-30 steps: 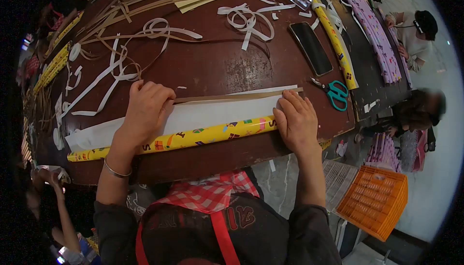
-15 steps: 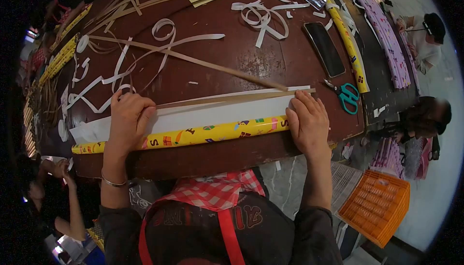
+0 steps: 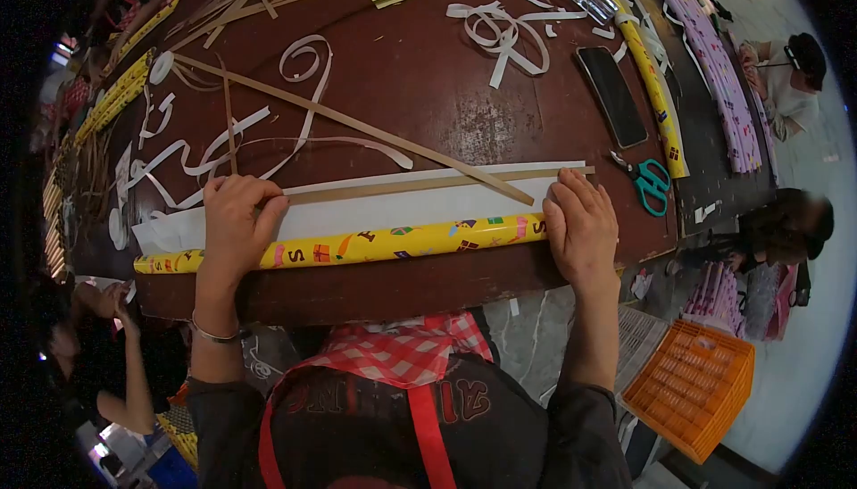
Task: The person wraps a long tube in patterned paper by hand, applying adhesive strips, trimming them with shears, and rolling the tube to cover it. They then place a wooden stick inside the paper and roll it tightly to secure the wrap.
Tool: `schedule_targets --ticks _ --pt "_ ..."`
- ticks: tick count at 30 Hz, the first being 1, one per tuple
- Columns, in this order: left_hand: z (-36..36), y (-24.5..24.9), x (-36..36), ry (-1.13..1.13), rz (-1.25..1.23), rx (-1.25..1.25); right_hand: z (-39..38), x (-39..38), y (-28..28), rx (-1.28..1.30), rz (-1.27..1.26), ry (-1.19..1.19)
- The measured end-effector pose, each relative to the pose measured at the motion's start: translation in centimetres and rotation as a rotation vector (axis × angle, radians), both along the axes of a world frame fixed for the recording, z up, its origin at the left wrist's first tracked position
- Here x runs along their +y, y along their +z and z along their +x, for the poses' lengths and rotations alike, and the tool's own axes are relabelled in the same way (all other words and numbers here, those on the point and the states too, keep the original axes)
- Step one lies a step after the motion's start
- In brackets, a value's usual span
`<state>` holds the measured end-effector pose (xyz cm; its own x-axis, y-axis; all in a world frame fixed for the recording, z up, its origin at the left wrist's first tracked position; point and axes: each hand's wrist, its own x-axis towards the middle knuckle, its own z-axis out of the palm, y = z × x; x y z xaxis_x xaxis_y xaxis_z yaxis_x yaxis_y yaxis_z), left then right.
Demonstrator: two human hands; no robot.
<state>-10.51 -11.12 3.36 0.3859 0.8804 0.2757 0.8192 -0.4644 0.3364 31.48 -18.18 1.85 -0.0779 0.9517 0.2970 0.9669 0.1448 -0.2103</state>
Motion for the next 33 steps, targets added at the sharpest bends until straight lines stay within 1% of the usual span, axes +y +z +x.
schedule_targets --ticks 7,16,33 --pt "-0.01 -0.11 -0.01 -0.001 0.037 -0.002 0.14 -0.03 -0.01 -0.007 -0.010 0.003" --pt "-0.04 -0.12 0.02 0.010 -0.017 0.016 0.16 -0.07 -0.02 -0.008 -0.021 -0.005" --pt "0.01 -0.34 0.13 0.004 -0.009 0.024 0.22 -0.01 0.01 -0.004 -0.016 -0.001"
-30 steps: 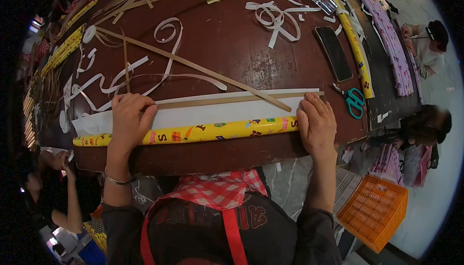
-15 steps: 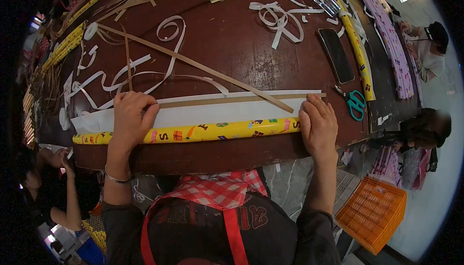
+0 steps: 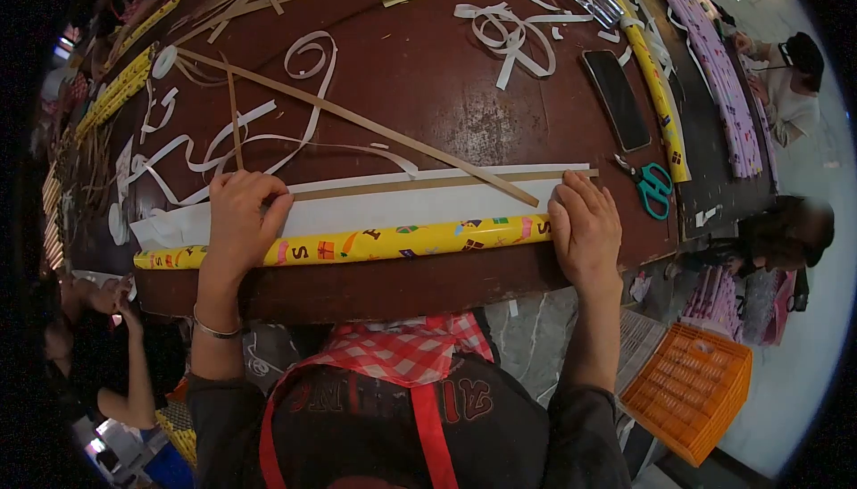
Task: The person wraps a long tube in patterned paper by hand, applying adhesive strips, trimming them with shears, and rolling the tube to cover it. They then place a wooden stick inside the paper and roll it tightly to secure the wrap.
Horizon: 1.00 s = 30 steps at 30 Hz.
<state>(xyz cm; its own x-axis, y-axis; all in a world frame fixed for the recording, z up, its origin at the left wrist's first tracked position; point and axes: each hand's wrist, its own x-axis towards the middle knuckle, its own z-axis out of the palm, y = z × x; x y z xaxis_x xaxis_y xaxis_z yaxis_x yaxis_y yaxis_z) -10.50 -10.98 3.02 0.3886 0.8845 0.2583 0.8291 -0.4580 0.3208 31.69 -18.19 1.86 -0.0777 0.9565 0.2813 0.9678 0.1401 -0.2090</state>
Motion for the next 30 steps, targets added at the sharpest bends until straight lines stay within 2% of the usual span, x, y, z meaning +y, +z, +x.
schedule_targets --ticks 7,9,13,19,22,30 --pt "0.4 0.2 -0.1 0.033 -0.015 -0.030 -1.0 0.2 0.5 -0.106 -0.034 -0.029" --pt "0.3 0.1 0.0 0.021 -0.022 -0.032 -2.1 0.3 0.4 -0.125 0.068 -0.003" --pt "0.0 -0.4 0.1 0.020 -0.022 -0.034 -6.3 0.6 1.2 0.002 0.188 0.224" --pt "0.0 -0.6 0.1 0.032 -0.014 -0.031 -11.6 1.8 0.7 0.173 0.090 0.515" --pt "-0.1 -0.6 0.1 0.025 -0.002 -0.038 -12.9 1.9 0.5 0.098 -0.039 0.529" --pt "-0.1 -0.1 0.1 0.003 0.000 -0.065 -11.9 1.8 0.6 0.062 -0.050 0.489"
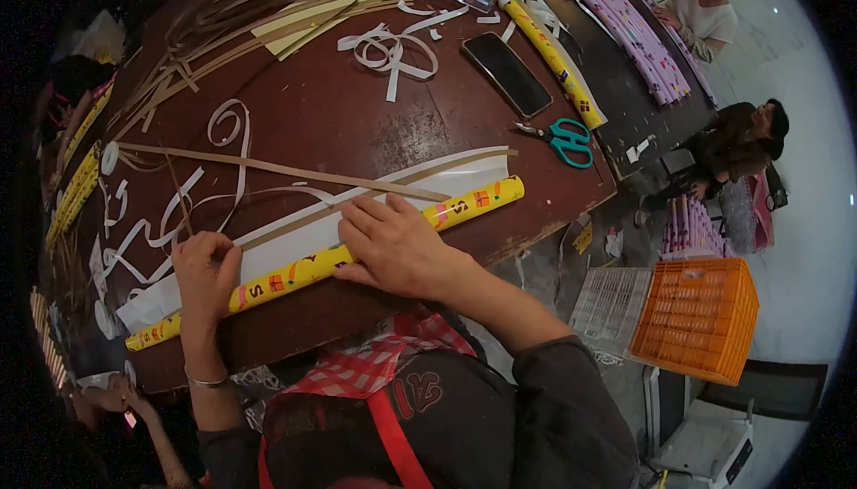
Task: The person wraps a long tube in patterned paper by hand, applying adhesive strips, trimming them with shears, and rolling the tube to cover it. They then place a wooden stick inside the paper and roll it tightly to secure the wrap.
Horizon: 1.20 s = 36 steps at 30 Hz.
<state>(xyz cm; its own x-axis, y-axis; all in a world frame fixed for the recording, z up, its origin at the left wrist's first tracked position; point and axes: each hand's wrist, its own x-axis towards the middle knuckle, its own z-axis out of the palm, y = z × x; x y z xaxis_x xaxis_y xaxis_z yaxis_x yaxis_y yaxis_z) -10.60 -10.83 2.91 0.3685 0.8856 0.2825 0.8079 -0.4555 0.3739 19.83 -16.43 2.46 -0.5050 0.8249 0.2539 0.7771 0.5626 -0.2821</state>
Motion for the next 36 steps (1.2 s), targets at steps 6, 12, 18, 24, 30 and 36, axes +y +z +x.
schedule_targets --ticks 6,12,18,24,30,36 --pt "-1.3 0.5 0.7 0.009 -0.030 -0.166 0.1 0.1 0.3 -0.022 -0.017 -0.003" --pt "2.1 2.9 4.9 -0.172 0.190 0.058 0.2 0.1 0.1 -0.029 -0.003 0.012" --pt "5.3 2.2 8.7 -0.282 0.103 0.280 0.1 -0.1 0.2 -0.049 0.012 -0.001" --pt "6.5 3.9 11.8 -0.232 -0.199 0.550 0.1 0.0 0.1 -0.031 0.049 0.012" --pt "-0.7 5.5 20.8 0.372 0.139 -0.047 0.0 0.1 0.2 -0.022 0.020 0.022" --pt "-11.9 2.0 23.4 0.746 0.164 -0.297 0.0 0.2 0.2 -0.035 0.042 0.029"
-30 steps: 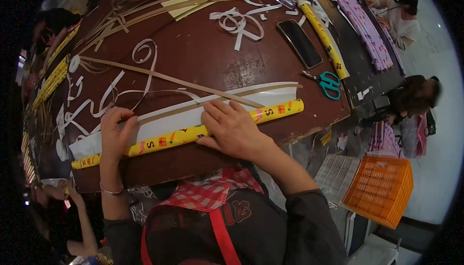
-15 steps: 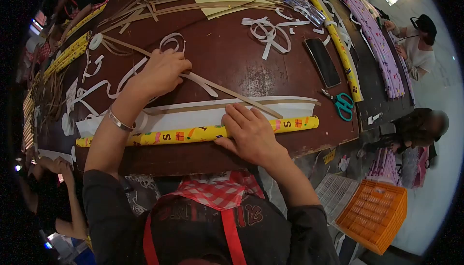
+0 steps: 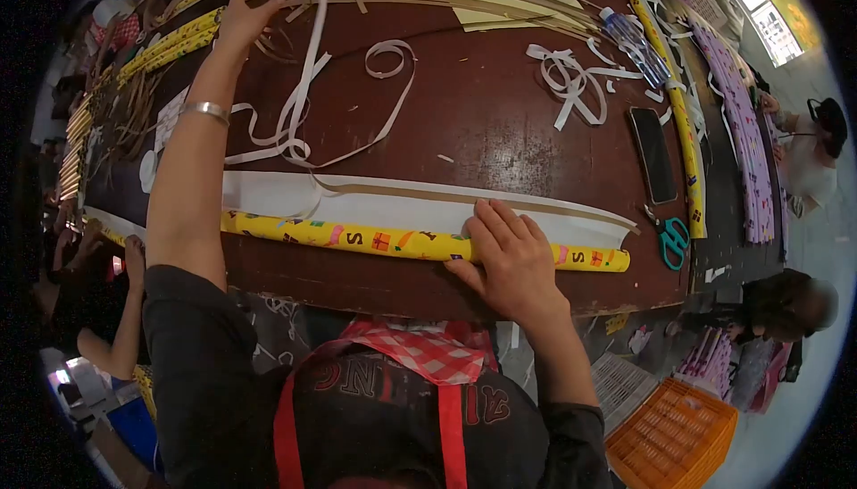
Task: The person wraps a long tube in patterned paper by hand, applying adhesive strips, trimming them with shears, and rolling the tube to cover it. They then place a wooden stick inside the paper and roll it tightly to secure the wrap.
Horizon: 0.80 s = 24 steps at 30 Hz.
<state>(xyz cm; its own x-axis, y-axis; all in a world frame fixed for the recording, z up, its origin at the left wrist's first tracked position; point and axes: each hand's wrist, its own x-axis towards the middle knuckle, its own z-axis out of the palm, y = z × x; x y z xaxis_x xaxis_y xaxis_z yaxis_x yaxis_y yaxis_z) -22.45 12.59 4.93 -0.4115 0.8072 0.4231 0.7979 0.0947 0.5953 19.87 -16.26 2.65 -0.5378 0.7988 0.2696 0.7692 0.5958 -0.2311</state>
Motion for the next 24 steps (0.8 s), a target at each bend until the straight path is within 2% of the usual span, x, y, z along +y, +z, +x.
schedule_targets --ticks 2,4,6,8,10,14,20,24 --pt "0.6 0.6 -3.6 -0.229 0.187 0.172 -0.1 0.0 0.2 0.006 0.002 0.003" --pt "4.8 3.1 -11.6 -0.537 -0.036 -0.112 0.0 0.1 0.1 0.001 0.008 0.005" --pt "7.7 3.7 -18.9 -0.852 -0.249 -0.183 0.1 0.1 0.0 -0.006 0.014 0.006" --pt "9.2 2.8 -23.9 -1.138 -0.300 0.035 0.4 0.1 -0.1 -0.037 0.017 0.002" --pt "10.9 1.7 -27.3 -1.168 -0.216 0.248 1.0 -0.1 -0.1 -0.039 0.013 -0.006" --pt "12.5 -1.3 -29.5 -1.027 -0.057 0.372 3.5 -0.8 0.4 -0.068 -0.029 -0.035" --pt "14.6 -3.3 -30.0 -1.056 0.035 0.331 8.5 -2.2 0.9 -0.085 -0.071 -0.075" --pt "15.4 -3.6 -29.6 -1.073 0.036 0.269 7.5 -2.8 0.6 -0.096 -0.027 -0.099"
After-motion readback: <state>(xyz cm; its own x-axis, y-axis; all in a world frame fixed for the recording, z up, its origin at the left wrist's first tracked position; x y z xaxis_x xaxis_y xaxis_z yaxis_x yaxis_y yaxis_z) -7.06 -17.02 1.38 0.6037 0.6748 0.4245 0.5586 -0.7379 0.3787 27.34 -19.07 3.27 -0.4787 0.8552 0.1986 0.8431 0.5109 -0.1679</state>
